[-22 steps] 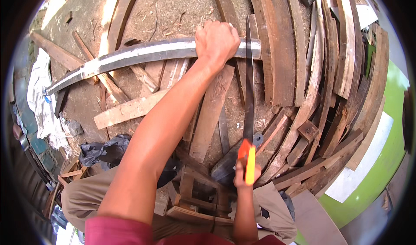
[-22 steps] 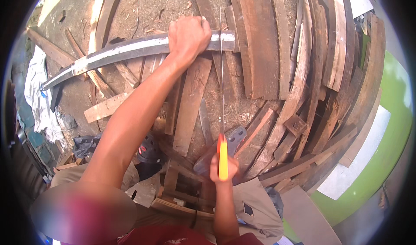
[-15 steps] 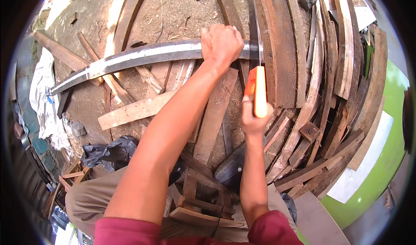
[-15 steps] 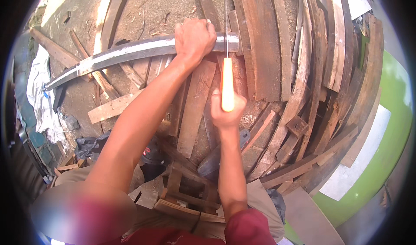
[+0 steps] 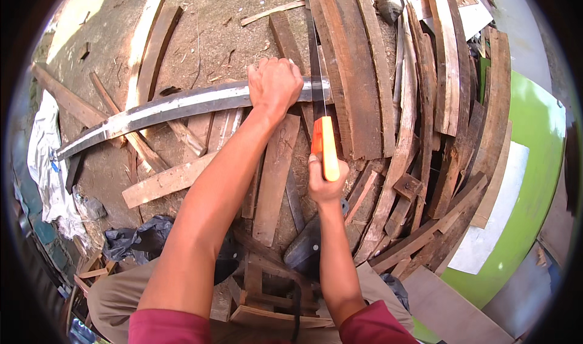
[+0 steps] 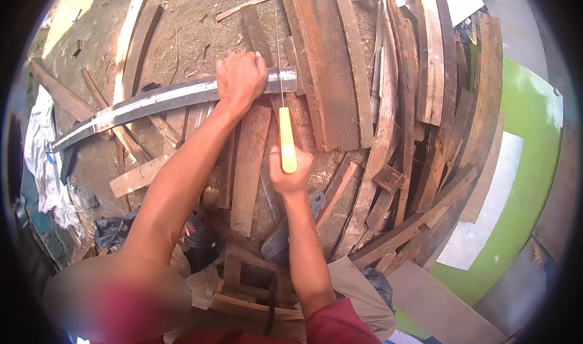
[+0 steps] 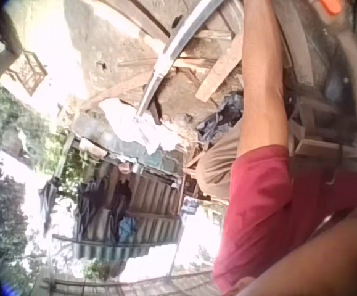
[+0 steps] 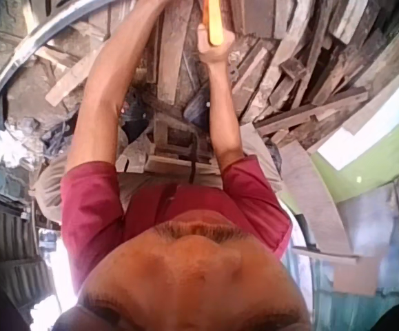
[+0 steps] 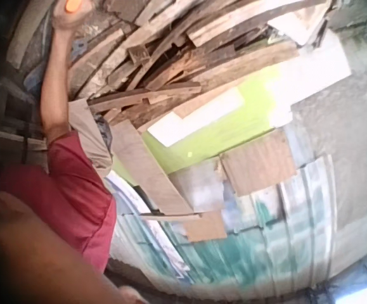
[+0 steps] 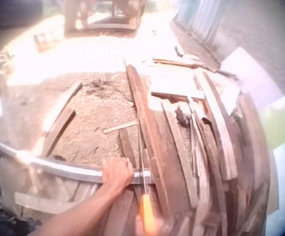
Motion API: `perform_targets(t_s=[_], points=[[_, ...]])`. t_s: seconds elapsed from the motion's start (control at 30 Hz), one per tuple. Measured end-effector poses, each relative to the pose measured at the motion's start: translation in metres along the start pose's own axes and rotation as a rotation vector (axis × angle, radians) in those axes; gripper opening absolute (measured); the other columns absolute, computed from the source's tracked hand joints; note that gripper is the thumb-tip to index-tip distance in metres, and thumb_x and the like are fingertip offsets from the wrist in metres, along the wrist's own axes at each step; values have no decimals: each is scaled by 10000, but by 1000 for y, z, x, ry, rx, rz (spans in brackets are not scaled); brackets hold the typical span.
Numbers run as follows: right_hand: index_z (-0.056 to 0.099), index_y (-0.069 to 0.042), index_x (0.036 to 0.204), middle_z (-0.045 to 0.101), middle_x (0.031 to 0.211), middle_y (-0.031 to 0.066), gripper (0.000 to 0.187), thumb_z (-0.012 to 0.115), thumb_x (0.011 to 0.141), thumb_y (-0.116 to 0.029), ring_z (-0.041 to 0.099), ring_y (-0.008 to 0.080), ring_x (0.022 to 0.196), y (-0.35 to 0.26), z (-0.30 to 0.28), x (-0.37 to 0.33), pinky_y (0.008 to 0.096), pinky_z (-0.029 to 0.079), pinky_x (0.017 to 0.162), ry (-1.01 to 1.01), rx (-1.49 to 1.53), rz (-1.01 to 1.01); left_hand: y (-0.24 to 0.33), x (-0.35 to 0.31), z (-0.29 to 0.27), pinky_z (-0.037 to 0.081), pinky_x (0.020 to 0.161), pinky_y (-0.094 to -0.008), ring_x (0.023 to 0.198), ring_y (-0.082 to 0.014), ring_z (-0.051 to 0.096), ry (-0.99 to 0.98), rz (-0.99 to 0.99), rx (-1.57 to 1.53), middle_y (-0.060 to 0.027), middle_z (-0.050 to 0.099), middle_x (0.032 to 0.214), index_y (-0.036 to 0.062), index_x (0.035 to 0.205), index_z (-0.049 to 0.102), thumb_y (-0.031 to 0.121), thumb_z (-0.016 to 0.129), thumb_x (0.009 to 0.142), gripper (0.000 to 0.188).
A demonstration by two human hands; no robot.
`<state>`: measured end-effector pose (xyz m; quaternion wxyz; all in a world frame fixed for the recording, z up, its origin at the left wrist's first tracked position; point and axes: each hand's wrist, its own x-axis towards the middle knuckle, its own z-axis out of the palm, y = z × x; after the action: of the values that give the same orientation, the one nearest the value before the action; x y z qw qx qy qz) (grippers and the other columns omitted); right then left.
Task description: The person sits on the ground and uses a hand saw to cut a long metal bar. They position the bar on a wooden support and saw through it repeatedly.
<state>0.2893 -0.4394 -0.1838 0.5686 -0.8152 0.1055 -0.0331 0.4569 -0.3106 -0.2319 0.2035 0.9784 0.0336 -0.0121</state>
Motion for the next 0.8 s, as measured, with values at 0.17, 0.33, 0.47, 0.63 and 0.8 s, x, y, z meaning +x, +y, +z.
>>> perform_targets(t_s=[0.17, 0.33, 0.47, 0.63, 0.8], points=[[621, 10, 650, 611, 596, 155, 97, 595, 739, -17, 643, 295, 515, 1, -70, -159, 367, 563, 626, -131, -173, 102, -9, 1, -2, 433, 884, -490, 982, -349, 656, -97, -59, 48, -197, 723, 949, 17, 877, 743, 283, 497, 929, 366], [532, -15, 613, 487, 518, 107, 220, 663, 789, -22, 512, 273, 412, 12, -22, -35, 372, 397, 444, -109, -97, 27, -6, -8, 2, 431, 904, -487, 996, -334, 658, -18, -3, -1, -181, 727, 946, 11, 903, 737, 283, 501, 936, 362], [537, -21, 640, 482, 532, 117, 199, 657, 800, -24, 525, 292, 429, 25, 3, -6, 380, 417, 465, -49, -65, -143, 0, -3, -2, 434, 884, -475, 987, -307, 664, -128, -16, 60, -171, 732, 943, 38, 887, 755, 299, 498, 940, 370], [651, 35, 728, 617, 614, 145, 115, 601, 760, -64, 627, 283, 497, 31, -65, -165, 362, 506, 509, -91, -69, -2, -4, 3, -2, 438, 886, -497, 969, -338, 661, -95, -46, 4, -209, 720, 908, -7, 867, 738, 301, 470, 938, 414], [631, 27, 713, 560, 584, 125, 90, 599, 749, -49, 588, 291, 481, 51, -25, -82, 361, 462, 481, -92, -236, -189, -2, 1, 7, 428, 882, -475, 966, -329, 660, -21, -17, 14, -195, 726, 906, 7, 848, 746, 300, 475, 934, 409]])
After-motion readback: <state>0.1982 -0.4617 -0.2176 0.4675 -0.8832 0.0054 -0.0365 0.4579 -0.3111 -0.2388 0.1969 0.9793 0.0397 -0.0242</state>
